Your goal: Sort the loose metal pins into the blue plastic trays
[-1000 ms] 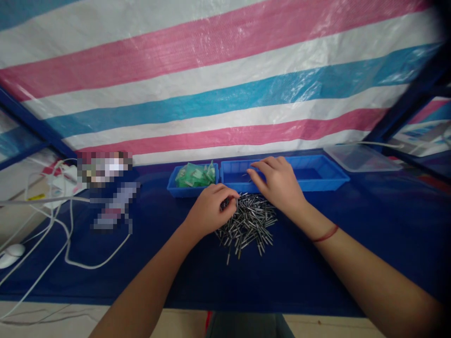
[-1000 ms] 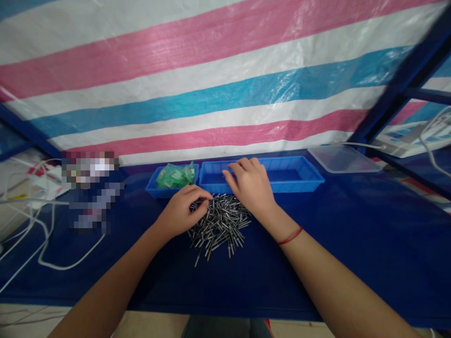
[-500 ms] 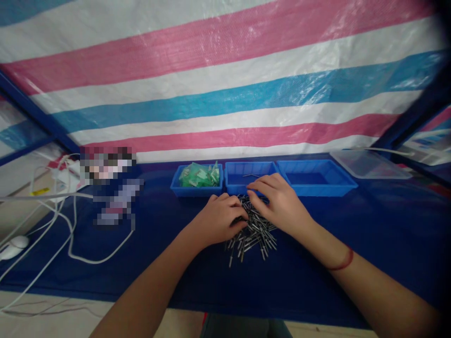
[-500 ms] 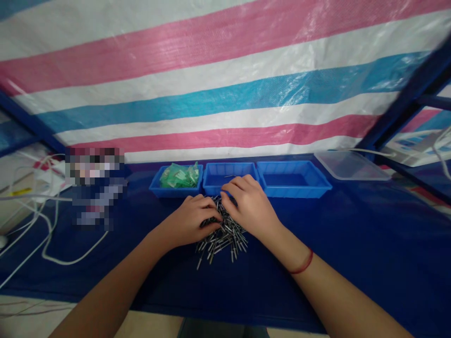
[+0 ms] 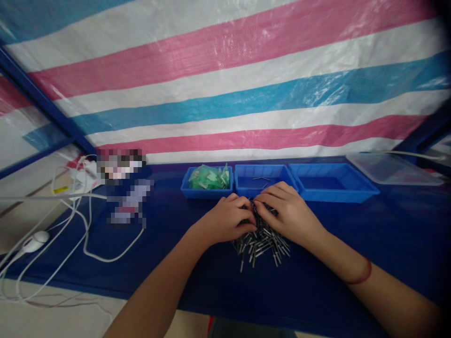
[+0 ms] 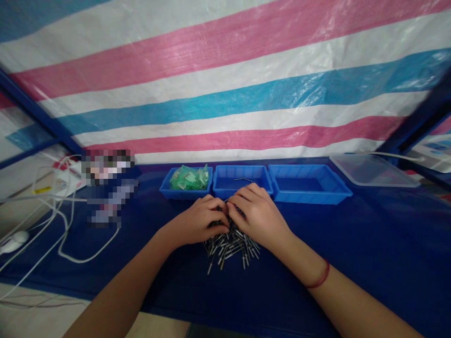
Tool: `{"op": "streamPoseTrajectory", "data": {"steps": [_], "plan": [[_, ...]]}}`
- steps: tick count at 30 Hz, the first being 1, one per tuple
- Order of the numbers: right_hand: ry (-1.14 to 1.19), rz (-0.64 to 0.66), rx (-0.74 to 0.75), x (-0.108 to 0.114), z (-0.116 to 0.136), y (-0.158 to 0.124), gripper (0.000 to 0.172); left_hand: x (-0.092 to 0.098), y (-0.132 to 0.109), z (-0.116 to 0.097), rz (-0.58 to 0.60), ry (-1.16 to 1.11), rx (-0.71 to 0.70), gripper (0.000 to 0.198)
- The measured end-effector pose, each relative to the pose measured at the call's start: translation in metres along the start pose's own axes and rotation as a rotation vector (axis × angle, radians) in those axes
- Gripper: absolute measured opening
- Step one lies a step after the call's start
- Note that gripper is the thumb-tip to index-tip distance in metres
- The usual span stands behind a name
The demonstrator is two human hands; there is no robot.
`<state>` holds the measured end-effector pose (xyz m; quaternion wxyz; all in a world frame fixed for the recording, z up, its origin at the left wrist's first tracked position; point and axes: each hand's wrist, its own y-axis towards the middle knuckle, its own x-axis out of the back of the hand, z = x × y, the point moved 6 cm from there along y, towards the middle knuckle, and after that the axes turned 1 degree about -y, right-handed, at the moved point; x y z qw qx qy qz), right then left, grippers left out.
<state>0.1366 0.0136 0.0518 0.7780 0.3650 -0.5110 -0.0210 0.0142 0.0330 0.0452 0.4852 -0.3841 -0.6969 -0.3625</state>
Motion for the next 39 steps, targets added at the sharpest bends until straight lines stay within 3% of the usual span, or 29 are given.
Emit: {"op": "streamPoseTrajectory", "data": {"steps": [6,11,15,20,25,29,39], "plan": [[0.160,-0.007,-0.041,0.001,0.009,0.000,0.019,-0.004,0.004,0.006,-0.088,0.007,0.095,0.026],[0.278,0.019,-0.282,0.001,0.008,-0.005,0.018,0.010,0.005,0.012,-0.260,-0.146,0.218,0.023],[0.539,0.141,-0.420,-0.007,0.006,-0.006,0.026,0.024,0.002,0.010,-0.430,-0.314,0.230,0.016],[0.932,0.167,-0.569,-0.017,0.002,-0.006,0.033,0.030,-0.001,0.007,-0.528,-0.451,0.253,0.010],[1.304,0.176,-0.758,-0.019,0.004,-0.008,0.030,0.023,-0.001,0.010,-0.568,-0.779,0.328,0.023],[1.525,0.162,-0.846,-0.015,0.009,-0.009,0.023,0.019,0.001,0.012,-0.542,-0.981,0.302,0.025],[1.475,0.151,-0.815,-0.014,0.008,-0.008,0.020,0.030,-0.001,0.008,-0.576,-0.893,0.292,0.008]]}}
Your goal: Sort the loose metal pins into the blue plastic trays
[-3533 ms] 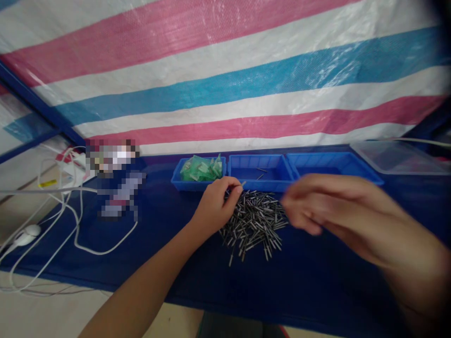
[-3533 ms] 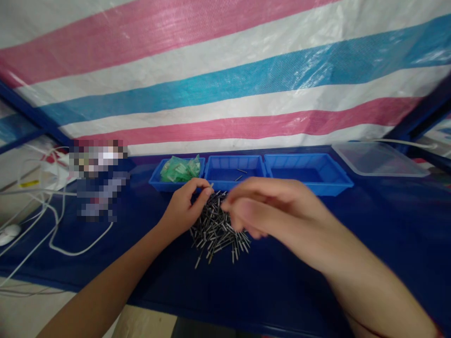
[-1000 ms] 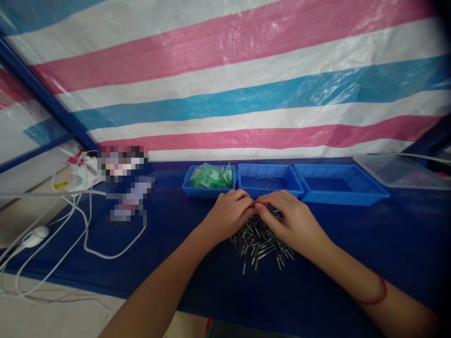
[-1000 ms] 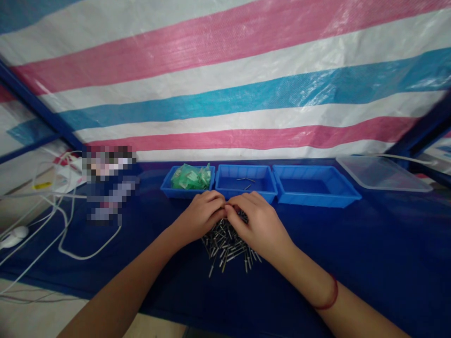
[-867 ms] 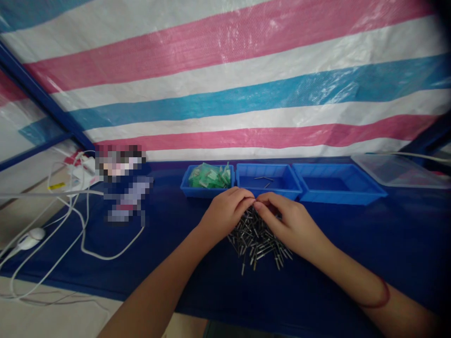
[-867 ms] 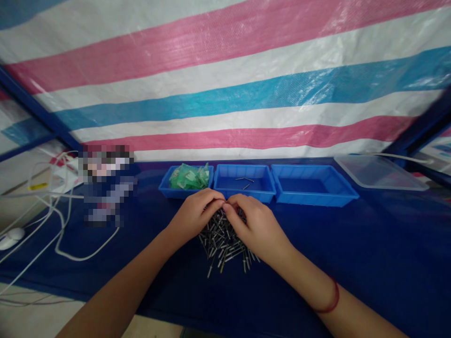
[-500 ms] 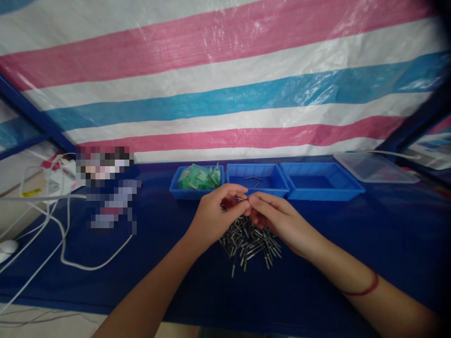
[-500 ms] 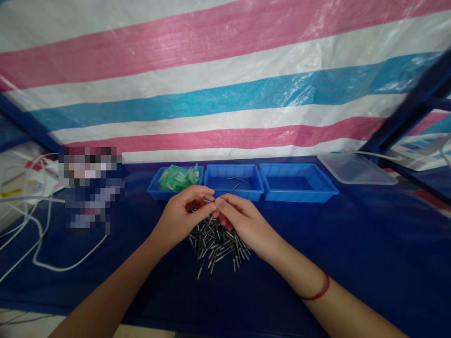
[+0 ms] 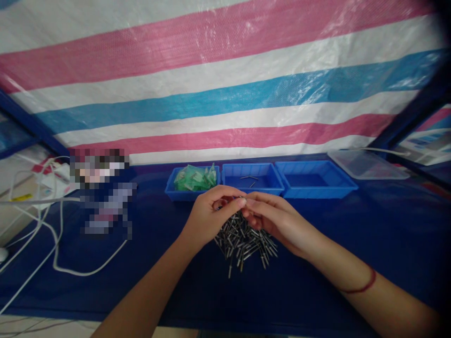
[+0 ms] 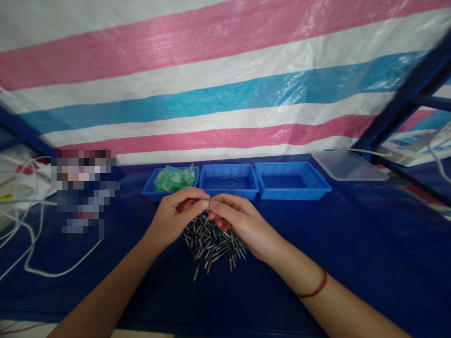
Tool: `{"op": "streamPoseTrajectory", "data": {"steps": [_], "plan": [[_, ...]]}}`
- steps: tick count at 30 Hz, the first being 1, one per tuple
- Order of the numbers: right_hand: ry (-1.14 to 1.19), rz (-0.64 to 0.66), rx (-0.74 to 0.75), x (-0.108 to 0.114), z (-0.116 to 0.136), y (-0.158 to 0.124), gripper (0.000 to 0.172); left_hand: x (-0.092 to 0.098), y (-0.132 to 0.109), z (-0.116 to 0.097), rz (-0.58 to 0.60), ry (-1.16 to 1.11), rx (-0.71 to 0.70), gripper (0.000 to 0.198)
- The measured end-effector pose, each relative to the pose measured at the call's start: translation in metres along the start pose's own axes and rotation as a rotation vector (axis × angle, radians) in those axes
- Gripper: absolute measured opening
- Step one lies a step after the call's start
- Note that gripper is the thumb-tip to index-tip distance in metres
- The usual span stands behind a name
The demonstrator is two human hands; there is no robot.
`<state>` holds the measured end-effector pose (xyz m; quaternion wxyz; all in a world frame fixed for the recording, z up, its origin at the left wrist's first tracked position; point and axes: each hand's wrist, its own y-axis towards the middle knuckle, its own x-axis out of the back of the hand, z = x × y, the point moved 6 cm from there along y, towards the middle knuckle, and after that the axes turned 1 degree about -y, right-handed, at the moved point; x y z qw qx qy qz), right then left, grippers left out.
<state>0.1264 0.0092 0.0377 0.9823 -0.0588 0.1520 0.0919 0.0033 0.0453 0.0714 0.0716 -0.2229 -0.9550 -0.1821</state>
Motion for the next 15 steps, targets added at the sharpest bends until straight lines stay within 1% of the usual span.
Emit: {"op": "streamPoseTrajectory", "data": {"steps": [2,4,6,8,10,13,15], "plan": [[-0.030,-0.044,0.027,0.004,0.001,0.002,0.018,0.001,0.001,0.000,-0.017,0.035,-0.031,0.009],[-0.070,-0.098,0.086,0.008,0.003,0.003,0.018,0.003,0.002,0.002,-0.036,0.073,-0.052,0.010],[-0.138,-0.147,0.177,0.012,0.007,0.004,0.019,0.004,0.003,0.005,-0.050,0.113,-0.055,0.011],[-0.232,-0.199,0.300,0.014,0.014,0.001,0.018,0.004,0.003,0.007,-0.051,0.149,-0.049,0.011],[-0.387,-0.251,0.430,0.013,0.022,-0.006,0.015,0.003,0.003,0.006,-0.034,0.172,-0.057,0.011],[-0.732,-0.302,0.604,0.006,0.034,-0.017,0.011,-0.001,0.002,0.003,0.029,0.216,-0.081,0.012],[-0.926,-0.320,0.701,0.003,0.041,-0.021,0.012,-0.003,0.002,0.002,0.054,0.270,-0.091,0.013]]}}
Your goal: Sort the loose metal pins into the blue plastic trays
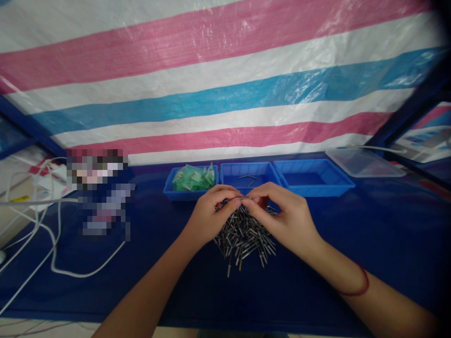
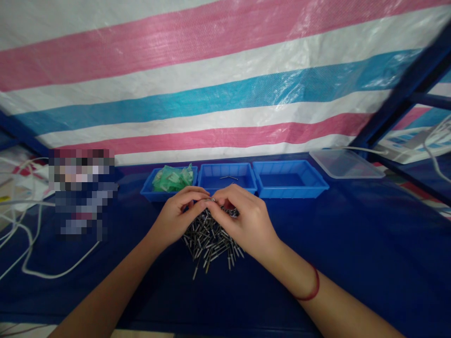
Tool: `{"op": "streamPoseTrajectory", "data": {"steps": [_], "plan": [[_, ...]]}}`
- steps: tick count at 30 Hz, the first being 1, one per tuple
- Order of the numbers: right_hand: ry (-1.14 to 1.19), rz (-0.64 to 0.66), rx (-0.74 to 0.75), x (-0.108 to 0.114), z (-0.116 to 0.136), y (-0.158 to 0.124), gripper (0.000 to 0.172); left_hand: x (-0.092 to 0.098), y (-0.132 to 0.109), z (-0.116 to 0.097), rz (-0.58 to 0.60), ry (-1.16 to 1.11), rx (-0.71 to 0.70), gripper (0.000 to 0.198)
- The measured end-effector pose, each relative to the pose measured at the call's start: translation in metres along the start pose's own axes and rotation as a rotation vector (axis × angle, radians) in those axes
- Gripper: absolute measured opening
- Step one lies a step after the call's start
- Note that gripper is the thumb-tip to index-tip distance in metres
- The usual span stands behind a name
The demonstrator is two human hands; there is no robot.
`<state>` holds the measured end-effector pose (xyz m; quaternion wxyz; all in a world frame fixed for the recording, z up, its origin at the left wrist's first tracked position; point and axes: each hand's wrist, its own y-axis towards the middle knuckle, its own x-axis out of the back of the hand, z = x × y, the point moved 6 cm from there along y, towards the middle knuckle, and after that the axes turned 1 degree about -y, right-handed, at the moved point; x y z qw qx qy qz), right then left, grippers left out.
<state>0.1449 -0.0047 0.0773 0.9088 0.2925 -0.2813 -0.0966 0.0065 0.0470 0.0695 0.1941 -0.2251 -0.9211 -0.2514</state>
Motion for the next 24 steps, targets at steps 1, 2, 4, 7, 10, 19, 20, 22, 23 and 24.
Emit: {"op": "streamPoseTrajectory", "data": {"steps": [1,2,4,7,10,19,20,22,23,24], "plan": [[-0.062,-0.011,0.047,0.002,0.001,0.002,0.013,0.000,0.000,0.000,-0.003,0.038,-0.001,0.014],[-0.112,-0.027,0.084,0.004,-0.001,0.005,0.014,0.000,0.000,0.001,-0.011,0.080,-0.001,0.015],[-0.207,-0.071,0.132,0.009,-0.009,0.012,0.014,0.000,0.000,0.004,-0.022,0.167,0.002,0.023],[-0.421,-0.102,0.154,0.011,-0.028,0.021,0.019,-0.002,0.000,0.009,-0.010,0.299,-0.016,0.027],[-0.619,-0.078,0.128,0.008,-0.044,0.025,0.024,-0.004,-0.002,0.006,0.025,0.406,-0.082,0.021],[-0.564,-0.045,0.100,0.007,-0.031,0.015,0.029,-0.022,-0.009,0.001,0.288,0.585,-0.192,0.014],[-0.545,-0.030,0.099,0.006,-0.029,0.014,0.029,-0.023,-0.009,0.002,0.297,0.612,-0.185,0.014],[-0.515,0.001,0.103,0.004,-0.026,0.013,0.028,-0.027,-0.010,0.005,0.305,0.661,-0.170,0.015],[-0.504,0.012,0.108,0.003,-0.024,0.012,0.027,-0.028,-0.010,0.007,0.303,0.680,-0.167,0.015],[-0.493,0.020,0.113,0.003,-0.023,0.011,0.026,-0.030,-0.010,0.007,0.298,0.696,-0.168,0.015]]}}
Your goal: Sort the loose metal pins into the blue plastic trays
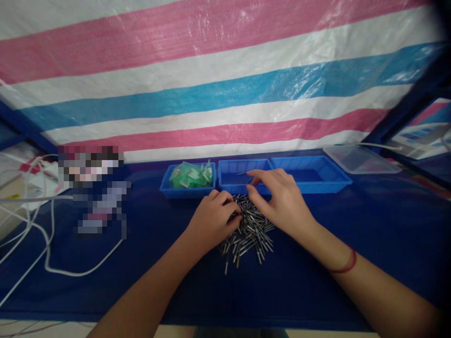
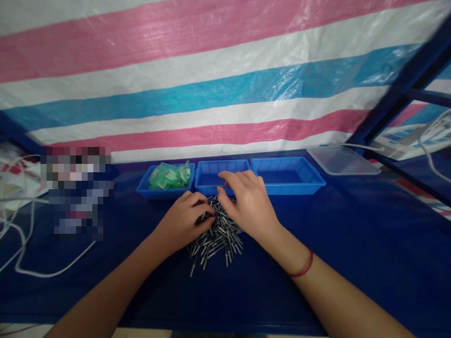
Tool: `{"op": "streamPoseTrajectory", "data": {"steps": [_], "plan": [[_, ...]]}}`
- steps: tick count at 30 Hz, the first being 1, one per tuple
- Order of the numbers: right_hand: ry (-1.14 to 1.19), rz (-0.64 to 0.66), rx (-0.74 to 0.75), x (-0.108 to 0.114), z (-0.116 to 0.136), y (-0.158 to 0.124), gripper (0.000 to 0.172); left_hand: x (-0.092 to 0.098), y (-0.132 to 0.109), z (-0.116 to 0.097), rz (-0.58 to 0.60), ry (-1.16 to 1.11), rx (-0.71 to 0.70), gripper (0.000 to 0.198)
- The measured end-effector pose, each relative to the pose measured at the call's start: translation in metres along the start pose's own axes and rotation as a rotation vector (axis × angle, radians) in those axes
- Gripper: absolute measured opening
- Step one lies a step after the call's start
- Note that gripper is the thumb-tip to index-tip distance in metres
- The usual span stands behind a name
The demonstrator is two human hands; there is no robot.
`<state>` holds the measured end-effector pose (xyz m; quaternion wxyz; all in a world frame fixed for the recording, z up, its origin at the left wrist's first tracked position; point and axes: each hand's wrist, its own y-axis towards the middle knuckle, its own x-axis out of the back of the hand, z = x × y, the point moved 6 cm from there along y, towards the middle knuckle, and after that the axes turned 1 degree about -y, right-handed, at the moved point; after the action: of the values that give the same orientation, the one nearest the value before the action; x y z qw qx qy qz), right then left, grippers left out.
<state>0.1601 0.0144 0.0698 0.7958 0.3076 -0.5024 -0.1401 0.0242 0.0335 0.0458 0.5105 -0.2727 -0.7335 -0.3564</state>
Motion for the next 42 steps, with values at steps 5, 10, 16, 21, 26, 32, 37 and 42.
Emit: {"op": "streamPoseTrajectory", "data": {"steps": [5,10,16,21,26,32,37,42], "plan": [[0.074,0.018,0.011,0.001,0.007,-0.002,0.022,-0.005,0.001,-0.005,-0.001,0.076,-0.009,0.018],[0.198,0.062,0.009,0.000,0.012,-0.003,0.017,0.001,0.001,-0.005,-0.047,0.024,0.032,0.020],[0.419,0.171,-0.157,-0.006,0.013,-0.008,0.029,0.020,-0.004,0.000,-0.269,-0.267,0.127,0.017],[0.861,0.263,-0.429,-0.022,0.010,-0.011,0.029,0.024,-0.006,-0.002,-0.344,-0.339,0.099,0.015],[1.084,0.278,-0.547,-0.030,0.007,-0.012,0.023,0.025,-0.006,0.004,-0.408,-0.523,0.160,0.015],[1.078,0.370,-0.461,-0.029,0.017,-0.012,0.018,0.018,-0.004,0.015,-0.383,-0.768,0.288,0.027],[1.093,0.403,-0.434,-0.029,0.022,-0.013,0.019,0.026,-0.003,0.012,-0.413,-0.759,0.214,0.011],[1.084,0.369,-0.413,-0.028,0.021,-0.010,0.019,0.027,-0.002,0.012,-0.413,-0.760,0.220,0.008]]}}
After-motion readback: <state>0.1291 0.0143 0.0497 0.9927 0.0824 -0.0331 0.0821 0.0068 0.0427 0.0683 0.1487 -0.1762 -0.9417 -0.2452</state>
